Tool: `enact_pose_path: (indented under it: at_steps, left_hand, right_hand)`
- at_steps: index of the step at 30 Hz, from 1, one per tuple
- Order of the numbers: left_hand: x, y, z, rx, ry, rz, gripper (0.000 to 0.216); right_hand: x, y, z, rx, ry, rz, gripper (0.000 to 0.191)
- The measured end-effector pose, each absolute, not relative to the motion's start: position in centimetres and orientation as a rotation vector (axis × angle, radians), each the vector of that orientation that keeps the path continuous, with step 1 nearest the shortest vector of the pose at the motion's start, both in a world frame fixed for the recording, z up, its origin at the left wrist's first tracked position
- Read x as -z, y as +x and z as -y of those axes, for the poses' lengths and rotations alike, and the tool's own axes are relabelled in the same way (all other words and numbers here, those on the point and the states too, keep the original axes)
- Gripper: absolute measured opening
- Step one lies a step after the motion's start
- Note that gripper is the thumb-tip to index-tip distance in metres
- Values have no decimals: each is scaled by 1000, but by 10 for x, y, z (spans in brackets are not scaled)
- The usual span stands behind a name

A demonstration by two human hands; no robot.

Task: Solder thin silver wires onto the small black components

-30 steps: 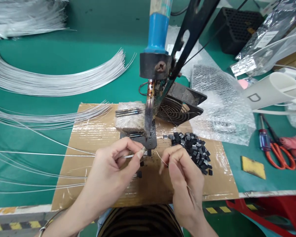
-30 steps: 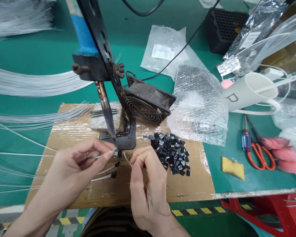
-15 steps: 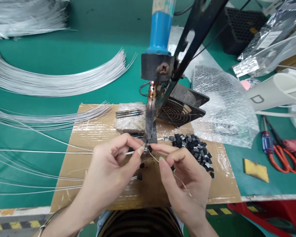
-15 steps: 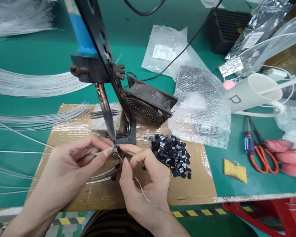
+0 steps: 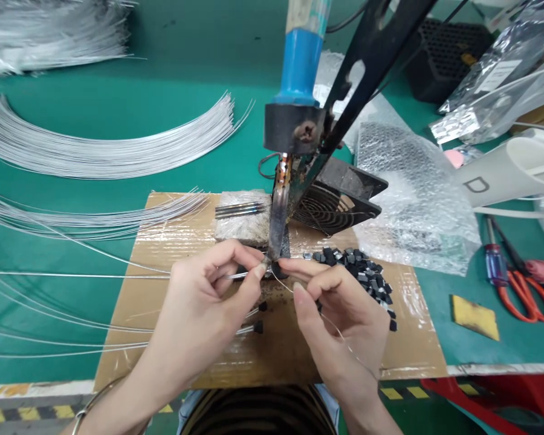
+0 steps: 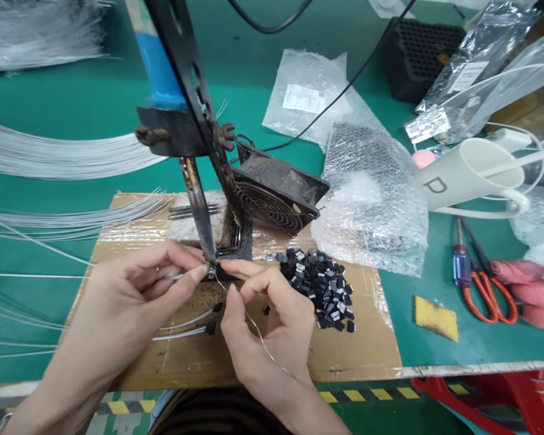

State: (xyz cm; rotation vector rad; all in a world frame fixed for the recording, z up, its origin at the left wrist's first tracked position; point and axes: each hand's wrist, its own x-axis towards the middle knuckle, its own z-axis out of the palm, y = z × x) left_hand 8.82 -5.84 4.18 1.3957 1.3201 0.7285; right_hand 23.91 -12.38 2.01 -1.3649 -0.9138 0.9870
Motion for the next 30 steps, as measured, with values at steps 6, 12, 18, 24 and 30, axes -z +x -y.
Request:
enact_pose_path:
  at_steps: [6, 12, 18, 24, 30]
  left_hand:
    - [-40, 90, 56, -752, 1400, -1328, 9]
    - [-41, 92, 54, -792, 1425, -1314, 9]
    - [-41, 90, 55, -809, 1441, -1309, 10]
    - [-40, 88, 55, -810, 1448, -1310, 10]
    - [-41, 90, 54, -822, 1446, -1300, 11]
  right_hand:
    - [-19, 240, 122, -990, -1352, 896, 21]
    - [-19, 240, 121, -959, -1339, 920, 21]
    - [-16, 243, 122, -942, -1317, 982, 22]
    - [-15, 244, 122, -935, -1326, 1016, 22]
    - [-16, 244, 122, -939, -1329, 1019, 21]
